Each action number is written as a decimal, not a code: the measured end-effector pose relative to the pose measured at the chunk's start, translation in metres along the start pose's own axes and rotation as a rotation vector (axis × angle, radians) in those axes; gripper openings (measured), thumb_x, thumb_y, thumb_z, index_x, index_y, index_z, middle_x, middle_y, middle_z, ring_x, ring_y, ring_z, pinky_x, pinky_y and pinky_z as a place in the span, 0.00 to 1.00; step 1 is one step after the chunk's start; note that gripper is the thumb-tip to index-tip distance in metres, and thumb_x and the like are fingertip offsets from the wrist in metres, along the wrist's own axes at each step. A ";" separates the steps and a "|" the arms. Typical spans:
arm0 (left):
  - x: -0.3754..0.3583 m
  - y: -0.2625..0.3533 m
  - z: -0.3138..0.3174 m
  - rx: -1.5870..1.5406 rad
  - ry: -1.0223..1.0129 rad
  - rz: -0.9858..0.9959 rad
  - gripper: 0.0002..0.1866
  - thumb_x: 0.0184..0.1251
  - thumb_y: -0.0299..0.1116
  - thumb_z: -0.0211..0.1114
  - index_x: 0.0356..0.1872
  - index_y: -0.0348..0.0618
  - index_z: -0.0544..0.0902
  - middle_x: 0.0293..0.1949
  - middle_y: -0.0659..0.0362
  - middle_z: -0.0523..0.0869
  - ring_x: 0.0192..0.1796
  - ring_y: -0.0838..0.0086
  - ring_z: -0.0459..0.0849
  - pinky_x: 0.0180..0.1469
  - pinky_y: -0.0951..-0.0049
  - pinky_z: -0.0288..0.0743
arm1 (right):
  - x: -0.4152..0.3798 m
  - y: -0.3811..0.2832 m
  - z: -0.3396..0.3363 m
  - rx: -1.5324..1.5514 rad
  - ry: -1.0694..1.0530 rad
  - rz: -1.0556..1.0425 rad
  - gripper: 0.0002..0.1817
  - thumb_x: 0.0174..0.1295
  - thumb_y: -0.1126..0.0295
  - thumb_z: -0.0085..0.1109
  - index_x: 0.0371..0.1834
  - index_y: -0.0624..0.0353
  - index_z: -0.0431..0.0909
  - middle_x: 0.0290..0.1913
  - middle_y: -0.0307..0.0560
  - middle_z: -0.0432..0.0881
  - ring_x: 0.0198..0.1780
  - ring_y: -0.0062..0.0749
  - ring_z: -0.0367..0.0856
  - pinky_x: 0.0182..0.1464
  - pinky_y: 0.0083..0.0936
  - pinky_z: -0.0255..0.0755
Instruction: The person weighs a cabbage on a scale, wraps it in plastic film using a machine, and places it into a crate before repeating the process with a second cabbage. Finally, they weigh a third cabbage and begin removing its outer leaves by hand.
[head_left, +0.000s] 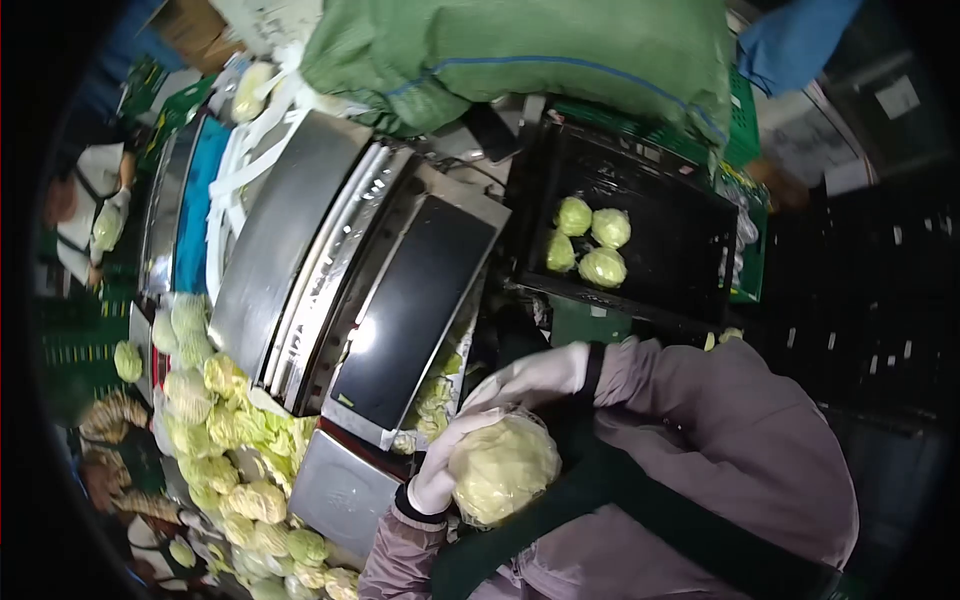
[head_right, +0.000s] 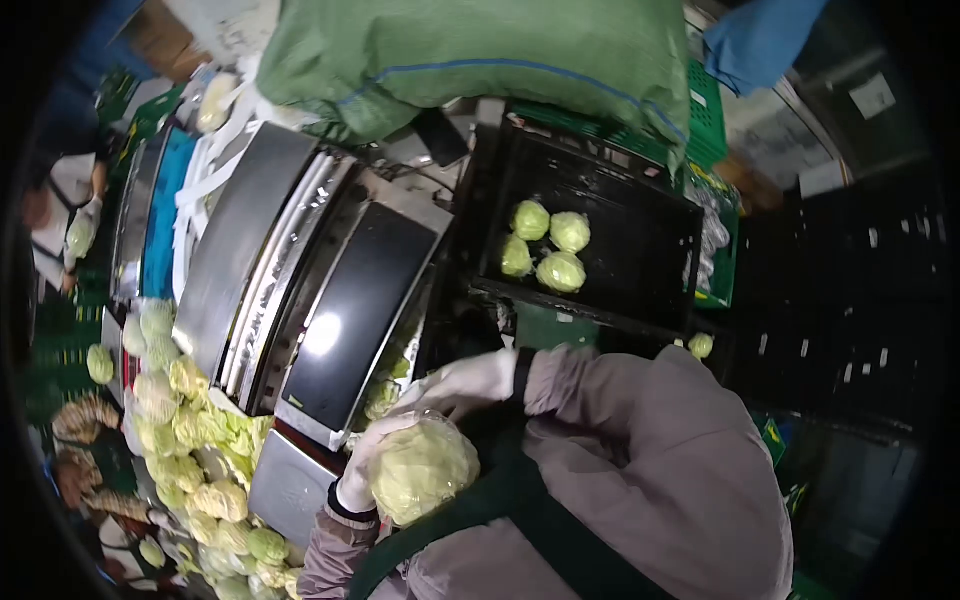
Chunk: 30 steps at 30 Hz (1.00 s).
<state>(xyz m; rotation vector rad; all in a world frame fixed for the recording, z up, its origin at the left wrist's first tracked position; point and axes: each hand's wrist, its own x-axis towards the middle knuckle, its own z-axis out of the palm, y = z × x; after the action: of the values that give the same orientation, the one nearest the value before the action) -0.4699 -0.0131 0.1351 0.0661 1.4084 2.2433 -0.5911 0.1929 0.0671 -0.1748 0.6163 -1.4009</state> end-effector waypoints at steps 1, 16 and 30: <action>0.003 0.009 0.007 -0.059 -0.014 -0.017 0.42 0.62 0.60 0.62 0.64 0.32 0.69 0.66 0.42 0.69 0.69 0.57 0.68 0.71 0.58 0.58 | -0.025 -0.006 -0.016 0.041 0.124 -0.070 0.23 0.73 0.66 0.50 0.68 0.59 0.67 0.64 0.43 0.75 0.60 0.27 0.75 0.62 0.27 0.69; 0.214 -0.014 0.059 0.147 0.306 -0.354 0.36 0.72 0.35 0.59 0.75 0.38 0.51 0.71 0.44 0.63 0.70 0.59 0.66 0.71 0.64 0.59 | -0.195 0.026 -0.217 0.452 0.514 -0.630 0.38 0.66 0.51 0.54 0.73 0.63 0.56 0.69 0.51 0.67 0.68 0.39 0.68 0.69 0.39 0.63; 0.184 -0.044 0.021 0.180 0.640 -0.657 0.29 0.74 0.40 0.56 0.69 0.36 0.62 0.61 0.50 0.76 0.60 0.67 0.77 0.64 0.68 0.67 | -0.235 0.242 -0.499 0.159 2.106 0.341 0.40 0.39 0.50 0.79 0.55 0.58 0.74 0.57 0.56 0.78 0.59 0.41 0.78 0.57 0.36 0.73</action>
<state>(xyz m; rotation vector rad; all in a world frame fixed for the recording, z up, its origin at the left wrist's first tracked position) -0.6088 0.0984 0.0681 -0.9848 1.6175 1.6292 -0.6413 0.5810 -0.3903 1.6637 2.0246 -0.8119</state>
